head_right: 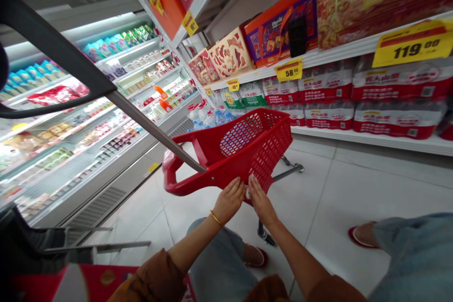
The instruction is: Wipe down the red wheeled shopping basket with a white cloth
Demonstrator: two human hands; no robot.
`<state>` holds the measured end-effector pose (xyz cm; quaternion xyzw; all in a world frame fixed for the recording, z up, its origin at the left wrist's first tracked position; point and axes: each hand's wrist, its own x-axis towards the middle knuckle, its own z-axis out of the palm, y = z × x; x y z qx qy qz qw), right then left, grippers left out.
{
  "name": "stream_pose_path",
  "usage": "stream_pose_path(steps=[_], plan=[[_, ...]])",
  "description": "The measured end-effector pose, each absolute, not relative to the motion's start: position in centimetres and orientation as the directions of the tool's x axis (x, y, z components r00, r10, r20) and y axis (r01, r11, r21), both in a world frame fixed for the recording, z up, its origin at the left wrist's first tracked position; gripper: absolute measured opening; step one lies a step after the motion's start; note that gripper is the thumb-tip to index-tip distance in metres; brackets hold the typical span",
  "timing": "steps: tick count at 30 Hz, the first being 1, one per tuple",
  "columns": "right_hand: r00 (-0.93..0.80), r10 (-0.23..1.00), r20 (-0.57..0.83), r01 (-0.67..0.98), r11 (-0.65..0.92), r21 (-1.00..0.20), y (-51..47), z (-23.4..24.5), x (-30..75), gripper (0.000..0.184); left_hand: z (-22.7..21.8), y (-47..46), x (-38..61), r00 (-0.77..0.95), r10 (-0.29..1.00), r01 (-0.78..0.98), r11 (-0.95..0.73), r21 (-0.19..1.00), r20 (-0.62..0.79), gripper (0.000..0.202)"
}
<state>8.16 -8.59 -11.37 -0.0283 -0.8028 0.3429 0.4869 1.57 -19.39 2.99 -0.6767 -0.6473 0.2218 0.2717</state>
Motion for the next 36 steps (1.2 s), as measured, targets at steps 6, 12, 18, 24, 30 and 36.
stream_pose_path(steps=[6, 12, 18, 24, 30, 36], plan=[[-0.531, 0.433, 0.728, -0.284, 0.719, -0.635, -8.2, -10.5, 8.1, 0.058, 2.3, -19.3, 0.7, 0.054, 0.997, 0.767, -0.001, -0.642, 0.063, 0.033], [-0.468, 0.497, 0.731, -0.321, 0.675, -0.665, -7.3, -6.7, 6.8, 0.057, 2.3, -19.4, -0.3, 0.135, 0.985, 0.752, -0.034, -0.658, 0.103, 0.032], [-0.455, 0.493, 0.741, -0.341, 0.673, -0.657, -7.2, -6.1, 5.1, 0.057, 2.0, -19.4, -1.1, 0.134, 0.983, 0.779, -0.029, -0.626, 0.122, 0.033], [-0.474, 0.497, 0.727, -0.321, 0.671, -0.668, -7.9, -8.3, 4.8, 0.058, 2.1, -19.5, -1.4, 0.112, 0.991, 0.792, -0.043, -0.609, 0.075, 0.034], [-0.511, 0.499, 0.7, -0.284, 0.671, -0.685, -8.1, -9.3, 5.0, 0.057, 2.3, -19.5, -0.8, 0.09, 0.99, 0.802, -0.006, -0.597, 0.111, 0.032], [-0.531, 0.489, 0.692, -0.247, 0.692, -0.678, -8.3, -10.7, 5.7, 0.059, 3.1, -19.1, -0.2, 0.067, 0.994, 0.829, -0.005, -0.56, 0.09, 0.032]])
